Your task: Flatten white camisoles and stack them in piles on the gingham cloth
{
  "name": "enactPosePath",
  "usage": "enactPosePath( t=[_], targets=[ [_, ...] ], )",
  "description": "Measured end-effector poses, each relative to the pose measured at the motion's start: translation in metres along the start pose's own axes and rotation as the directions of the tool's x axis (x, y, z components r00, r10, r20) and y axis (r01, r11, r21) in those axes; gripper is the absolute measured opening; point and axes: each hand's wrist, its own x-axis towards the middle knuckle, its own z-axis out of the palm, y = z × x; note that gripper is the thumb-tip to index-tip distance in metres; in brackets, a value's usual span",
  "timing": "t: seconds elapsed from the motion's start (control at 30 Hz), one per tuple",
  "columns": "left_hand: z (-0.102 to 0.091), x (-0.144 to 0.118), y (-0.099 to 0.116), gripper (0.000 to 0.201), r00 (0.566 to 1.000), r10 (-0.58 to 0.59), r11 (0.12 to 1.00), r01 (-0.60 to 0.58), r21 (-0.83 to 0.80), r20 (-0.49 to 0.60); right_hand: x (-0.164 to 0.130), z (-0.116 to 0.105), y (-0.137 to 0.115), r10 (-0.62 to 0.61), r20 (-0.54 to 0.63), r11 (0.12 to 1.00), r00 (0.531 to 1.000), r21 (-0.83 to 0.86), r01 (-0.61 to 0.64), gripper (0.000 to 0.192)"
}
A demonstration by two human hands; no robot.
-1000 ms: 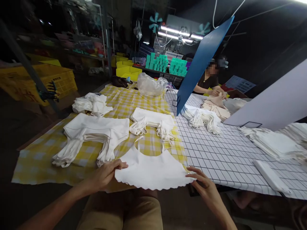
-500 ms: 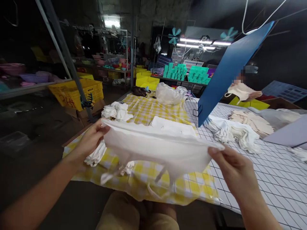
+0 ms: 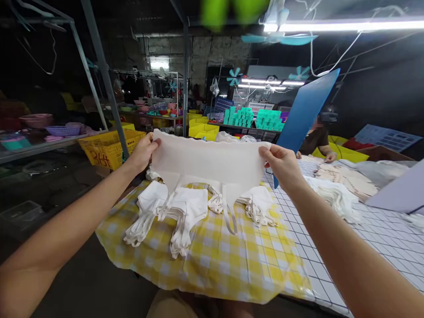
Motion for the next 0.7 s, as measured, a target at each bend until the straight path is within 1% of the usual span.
enactPosePath(
  t=[0.13, 0.2, 0.3, 0.47, 0.63, 0.7],
  targets=[
    [0.002, 0.008, -0.003, 0.015, 0.999, -0.049, 0.997, 0.049, -0.065, -0.008, 0.005, 0.004, 0.004, 0.037, 0.021, 0.999, 0.999, -0.002, -0.037, 0.030],
    [0.002, 0.010, -0.006, 0.014, 0.997, -0.074, 0.993, 0.071, -0.098, -0.023, 0.005, 0.007, 0.006, 0.038, 0.028, 0.999, 0.999, -0.013, -0.038, 0.029],
    [0.000, 0.015, -0.011, 0.014, 0.995, -0.082, 0.989, 0.075, -0.128, -0.054, 0.008, 0.012, 0.008, 0.031, 0.032, 0.999, 0.999, -0.033, -0.030, 0.030],
    [-0.009, 0.022, -0.017, 0.019, 0.993, -0.069, 0.993, 0.059, -0.104, -0.095, 0.015, 0.020, 0.012, -0.016, 0.044, 0.999, 0.999, -0.041, 0.018, 0.034],
    [-0.022, 0.023, -0.020, 0.022, 0.993, -0.046, 0.994, 0.035, -0.106, -0.108, 0.014, 0.032, 0.013, -0.001, 0.056, 0.999, 0.998, -0.040, 0.004, 0.035],
    [-0.029, 0.020, -0.023, 0.023, 0.991, -0.045, 0.993, 0.030, -0.113, -0.126, 0.011, 0.037, 0.015, -0.006, 0.084, 0.999, 0.996, -0.035, 0.009, 0.034]
  ],
)
